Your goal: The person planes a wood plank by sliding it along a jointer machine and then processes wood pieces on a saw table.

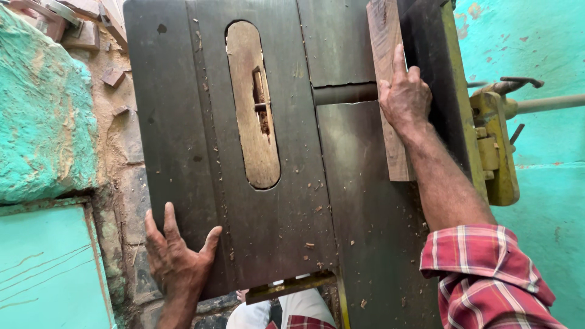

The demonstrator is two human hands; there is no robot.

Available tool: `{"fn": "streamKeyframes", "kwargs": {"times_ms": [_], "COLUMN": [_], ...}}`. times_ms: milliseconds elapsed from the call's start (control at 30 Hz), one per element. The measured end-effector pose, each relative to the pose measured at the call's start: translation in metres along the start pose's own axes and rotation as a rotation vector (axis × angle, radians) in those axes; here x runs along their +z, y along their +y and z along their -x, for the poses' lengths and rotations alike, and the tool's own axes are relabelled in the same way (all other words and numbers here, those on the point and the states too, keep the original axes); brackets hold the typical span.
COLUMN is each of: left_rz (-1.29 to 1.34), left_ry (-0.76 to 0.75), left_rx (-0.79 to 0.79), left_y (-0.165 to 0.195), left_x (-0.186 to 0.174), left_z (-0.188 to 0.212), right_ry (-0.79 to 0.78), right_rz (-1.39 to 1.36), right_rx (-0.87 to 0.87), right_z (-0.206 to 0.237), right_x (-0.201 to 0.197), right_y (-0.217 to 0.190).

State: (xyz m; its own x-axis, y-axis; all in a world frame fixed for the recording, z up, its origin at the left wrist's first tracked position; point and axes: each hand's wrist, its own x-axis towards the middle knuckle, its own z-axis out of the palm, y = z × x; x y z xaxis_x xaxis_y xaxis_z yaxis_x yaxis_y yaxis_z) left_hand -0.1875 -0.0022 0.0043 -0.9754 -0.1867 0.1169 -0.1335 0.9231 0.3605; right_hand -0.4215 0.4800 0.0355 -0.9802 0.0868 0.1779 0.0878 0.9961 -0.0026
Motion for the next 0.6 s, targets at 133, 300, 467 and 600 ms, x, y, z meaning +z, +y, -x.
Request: {"fn": "streamKeyframes", "kwargs": {"times_ms": [133, 300, 467, 600], "left_rz": [-0.012, -0.035, -0.06, -0.085], "left_ry": [-0.022, -0.033, -0.041, 0.01], "left_rx": [-0.007, -0.018, -0.041, -0.052], "left_y": [0.002, 0.003, 0.005, 0.006], "left_x": [-0.001, -0.003, 0.001, 0.003], "left_z": [-0.002, -0.005, -0.007, -0.008], "right_ry": [0.053, 0.052, 0.068, 0.08], "right_rz": [0.006, 0.02, 0.028, -0.01], "right_rx": [-0.022, -0.016, -0.033, -0.039], "right_z": [-0.025, -0.061, -0.097, -0.13], "right_x": [0.005, 0.014, 0.025, 0.038], "right_y": [0.002, 0.003, 0.01, 0.013]}}
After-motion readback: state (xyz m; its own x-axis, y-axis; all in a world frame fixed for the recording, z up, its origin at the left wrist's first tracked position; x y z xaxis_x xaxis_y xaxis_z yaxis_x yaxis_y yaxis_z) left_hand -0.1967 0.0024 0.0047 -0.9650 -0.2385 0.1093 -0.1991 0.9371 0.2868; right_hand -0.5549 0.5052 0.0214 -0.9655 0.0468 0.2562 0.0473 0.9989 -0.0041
